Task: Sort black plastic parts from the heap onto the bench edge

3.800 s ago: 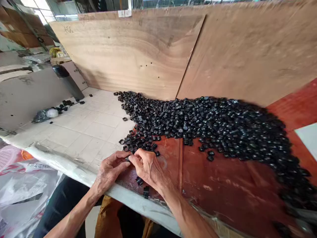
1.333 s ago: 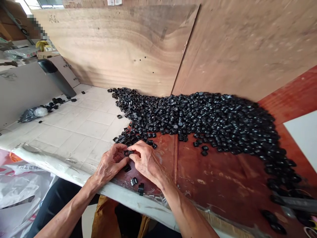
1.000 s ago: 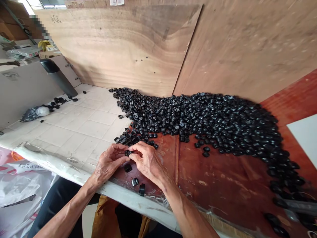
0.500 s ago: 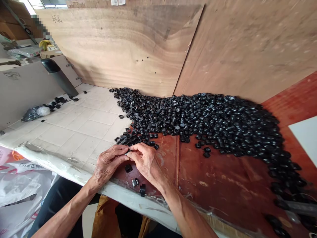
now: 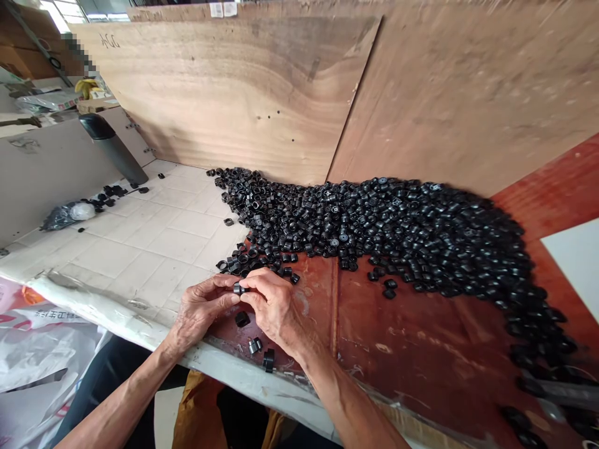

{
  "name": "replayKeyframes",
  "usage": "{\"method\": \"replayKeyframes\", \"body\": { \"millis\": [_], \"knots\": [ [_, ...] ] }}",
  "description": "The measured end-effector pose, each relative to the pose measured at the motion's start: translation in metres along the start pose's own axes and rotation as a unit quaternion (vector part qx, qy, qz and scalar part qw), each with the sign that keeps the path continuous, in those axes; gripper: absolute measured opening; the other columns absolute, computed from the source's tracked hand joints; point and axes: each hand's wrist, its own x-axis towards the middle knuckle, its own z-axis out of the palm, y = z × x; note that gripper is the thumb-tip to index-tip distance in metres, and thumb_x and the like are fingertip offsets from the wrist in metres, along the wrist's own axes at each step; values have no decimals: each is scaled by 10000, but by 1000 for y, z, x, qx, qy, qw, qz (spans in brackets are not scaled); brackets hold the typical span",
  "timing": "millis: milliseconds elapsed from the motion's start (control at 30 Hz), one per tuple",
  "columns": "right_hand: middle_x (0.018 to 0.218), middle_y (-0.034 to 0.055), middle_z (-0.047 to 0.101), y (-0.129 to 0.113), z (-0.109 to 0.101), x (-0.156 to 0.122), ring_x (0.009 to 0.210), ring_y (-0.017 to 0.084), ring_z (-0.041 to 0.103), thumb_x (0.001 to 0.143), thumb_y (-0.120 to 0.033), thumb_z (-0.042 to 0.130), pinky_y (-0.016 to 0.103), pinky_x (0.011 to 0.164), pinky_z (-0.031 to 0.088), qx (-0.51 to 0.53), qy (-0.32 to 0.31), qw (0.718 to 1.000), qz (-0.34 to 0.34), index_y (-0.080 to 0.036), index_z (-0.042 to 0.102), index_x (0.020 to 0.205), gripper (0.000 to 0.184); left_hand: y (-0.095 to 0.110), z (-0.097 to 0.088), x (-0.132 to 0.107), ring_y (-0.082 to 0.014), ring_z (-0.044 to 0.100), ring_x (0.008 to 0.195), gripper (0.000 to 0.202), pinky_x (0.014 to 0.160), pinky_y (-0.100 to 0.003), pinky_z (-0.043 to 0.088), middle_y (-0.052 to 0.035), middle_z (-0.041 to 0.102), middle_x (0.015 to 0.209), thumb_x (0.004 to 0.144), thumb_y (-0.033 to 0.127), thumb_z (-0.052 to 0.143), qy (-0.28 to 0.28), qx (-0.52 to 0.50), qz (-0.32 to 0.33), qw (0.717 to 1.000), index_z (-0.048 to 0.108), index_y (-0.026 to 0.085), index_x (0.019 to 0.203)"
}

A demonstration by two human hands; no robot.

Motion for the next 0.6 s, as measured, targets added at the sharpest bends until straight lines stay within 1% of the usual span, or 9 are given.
{"method": "replayKeyframes", "body": {
  "millis": [33,100,167,267,367,467,533,567,600],
  "knots": [
    [1061,60,747,1,0,0,977,195,722,952,-144,662,302,896,566,1,0,1000,-10,-239,787,1003,165,0,-1,0,-220,763,897,294,839,-345,647,-59,810,1012,775,327,899,-6,-7,-9,1000,790,185,1008],
    [1053,62,747,1,1,1,961,194,728,957,-154,665,297,872,575,9,-1,1000,-8,-239,797,996,162,-1,-1,0,-217,762,869,320,827,-349,644,-58,808,972,781,336,897,-10,-18,-16,1000,778,176,1032],
    [1063,62,752,1,1,1,972,199,732,956,-167,662,301,870,581,12,3,1000,7,-241,797,1009,162,-3,0,0,-205,753,856,319,814,-333,639,-49,796,960,785,339,898,-1,-24,-3,1000,770,177,1028],
    [1010,48,760,0,3,-1,892,190,738,962,-206,655,292,820,588,1,19,999,50,-232,733,1169,223,-6,3,0,-195,743,894,272,829,-311,634,-43,767,1024,798,327,891,13,-14,42,999,768,191,998],
    [845,18,741,-1,4,-4,727,175,713,1027,-288,590,275,713,566,-38,13,995,91,-198,605,1344,330,-8,5,0,-209,737,978,218,896,-317,628,-55,755,1072,837,318,859,1,37,87,996,780,198,1000],
    [743,4,708,-3,3,-4,674,174,695,1075,-328,496,269,682,538,-70,-3,993,95,-175,594,1330,313,-9,5,0,-213,751,951,229,887,-337,642,-62,753,1096,856,334,843,-15,34,87,996,769,201,1028],
    [769,6,719,-4,1,-3,687,168,698,1059,-318,510,258,685,530,-63,-19,994,86,-183,610,1309,301,-10,4,1,-214,757,926,246,876,-351,650,-64,749,1101,866,337,837,-10,14,71,997,754,201,1053],
    [780,6,723,-4,0,-3,687,164,693,1042,-309,533,250,676,520,-61,-27,994,83,-193,637,1266,273,-11,4,1,-216,757,931,243,881,-354,649,-63,747,1092,871,333,833,-6,11,67,998,751,200,1056],
    [769,4,718,-4,-1,-3,673,158,680,1027,-305,554,242,657,505,-66,-34,994,83,-204,675,1177,218,-12,3,1,-217,756,940,237,890,-356,646,-62,745,1084,874,327,831,-4,11,66,998,750,199,1056]
  ]
}}
